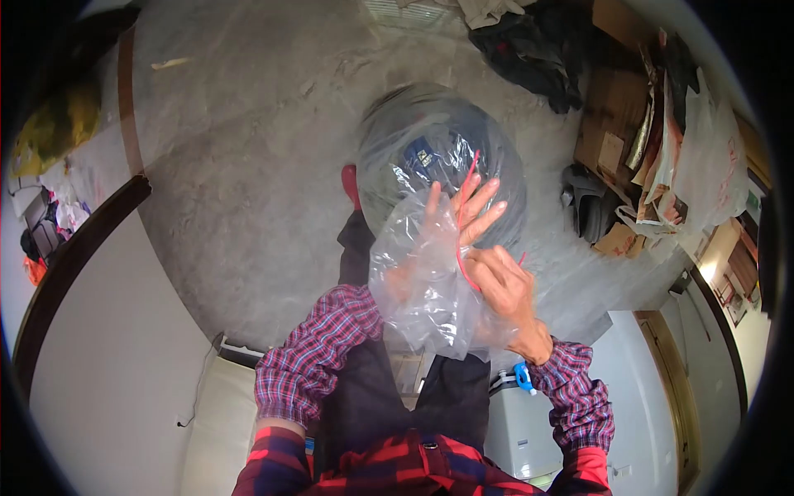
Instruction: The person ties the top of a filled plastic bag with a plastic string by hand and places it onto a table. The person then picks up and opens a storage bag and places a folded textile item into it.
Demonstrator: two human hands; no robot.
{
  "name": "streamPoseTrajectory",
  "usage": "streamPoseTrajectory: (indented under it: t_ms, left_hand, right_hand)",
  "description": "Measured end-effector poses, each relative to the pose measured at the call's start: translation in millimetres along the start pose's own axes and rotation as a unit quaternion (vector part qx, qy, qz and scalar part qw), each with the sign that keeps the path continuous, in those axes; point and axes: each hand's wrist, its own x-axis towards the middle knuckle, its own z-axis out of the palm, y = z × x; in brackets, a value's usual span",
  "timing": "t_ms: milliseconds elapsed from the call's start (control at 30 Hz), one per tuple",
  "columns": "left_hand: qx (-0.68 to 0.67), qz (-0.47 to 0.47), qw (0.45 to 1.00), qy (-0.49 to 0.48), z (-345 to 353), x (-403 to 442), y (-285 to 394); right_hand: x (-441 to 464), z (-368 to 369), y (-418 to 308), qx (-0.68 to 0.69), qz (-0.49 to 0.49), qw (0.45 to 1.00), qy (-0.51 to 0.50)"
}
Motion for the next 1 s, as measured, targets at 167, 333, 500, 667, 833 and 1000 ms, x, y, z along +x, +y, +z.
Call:
streamPoseTrajectory:
  t_ms: [167, 333, 500, 667, 833, 1000]
  left_hand:
    - [-0.289, -0.022, 0.957, 0.007, 6.7, -6.6, -22.9]
    - [-0.248, -0.039, 0.965, 0.079, -9.1, -6.2, -7.6]
    - [-0.393, -0.112, 0.910, 0.062, -5.4, -9.6, -13.3]
    - [-0.582, -0.176, 0.788, 0.101, 10.3, -4.3, -8.8]
    - [-0.345, -0.121, 0.923, 0.117, 11.5, -6.2, -8.8]
    - [-0.183, -0.077, 0.973, 0.120, 14.7, -13.6, -11.8]
  right_hand:
    - [13.9, -3.0, -6.1, 0.011, 0.007, 1.000, -0.011]
    - [26.2, -56.7, -0.7, -0.168, -0.030, 0.977, -0.127]
    - [14.5, -93.5, 41.0, -0.162, 0.021, 0.981, -0.105]
    - [22.2, -86.7, 44.2, 0.038, 0.056, 0.998, 0.004]
    - [37.0, -77.4, 60.5, 0.288, 0.128, 0.949, 0.001]
    - [49.7, -96.1, 61.4, 0.409, 0.169, 0.895, 0.057]
